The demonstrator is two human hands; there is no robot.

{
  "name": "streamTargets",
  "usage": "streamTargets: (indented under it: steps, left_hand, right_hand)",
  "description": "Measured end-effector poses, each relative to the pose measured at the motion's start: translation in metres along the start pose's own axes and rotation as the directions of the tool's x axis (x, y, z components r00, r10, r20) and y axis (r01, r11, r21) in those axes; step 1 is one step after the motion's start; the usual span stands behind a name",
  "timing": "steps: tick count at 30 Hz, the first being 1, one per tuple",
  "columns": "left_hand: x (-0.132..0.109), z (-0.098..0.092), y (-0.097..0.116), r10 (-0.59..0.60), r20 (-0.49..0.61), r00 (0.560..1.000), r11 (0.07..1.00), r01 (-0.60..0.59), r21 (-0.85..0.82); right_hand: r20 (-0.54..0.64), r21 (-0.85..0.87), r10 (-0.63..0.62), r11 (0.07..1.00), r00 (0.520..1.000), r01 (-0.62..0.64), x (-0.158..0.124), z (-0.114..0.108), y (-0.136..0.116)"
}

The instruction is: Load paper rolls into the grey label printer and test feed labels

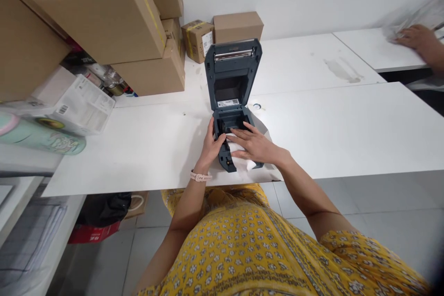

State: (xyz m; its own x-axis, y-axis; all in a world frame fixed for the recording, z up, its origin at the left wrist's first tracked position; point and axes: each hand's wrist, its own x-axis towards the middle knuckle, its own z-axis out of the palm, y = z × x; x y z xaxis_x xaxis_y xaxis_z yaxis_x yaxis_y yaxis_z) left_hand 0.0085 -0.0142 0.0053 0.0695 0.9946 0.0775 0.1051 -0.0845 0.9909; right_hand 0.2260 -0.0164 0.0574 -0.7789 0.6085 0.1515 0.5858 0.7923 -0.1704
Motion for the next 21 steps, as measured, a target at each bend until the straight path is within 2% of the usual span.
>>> streamTargets:
  steps: [4,9,21]
  left_hand:
    - [0.0016,-0.0017,-0.002,-0.012,0.008,1.0,1.0,0.012,0.02]
    - [0.0032,-0.0038,-0.0019,0.0,0.04,0.999,1.0,0.001,-0.004]
    - [-0.0002,0.0023,0.0025,-0.007,0.0,1.0,1.0,0.007,-0.02]
  right_hand:
    - [-0.046,0.003,0.01,1.0,0.999,-0.01,-0.0074,0.0046,-0.0034]
    - [-0.043,0.015,0.03,0.999,0.999,-0.03,-0.0065,0.004,-0.0023]
    - [-0.054,0.06,0.094,0.994,0.994,-0.091,-0.0048,0.008,-0.0047]
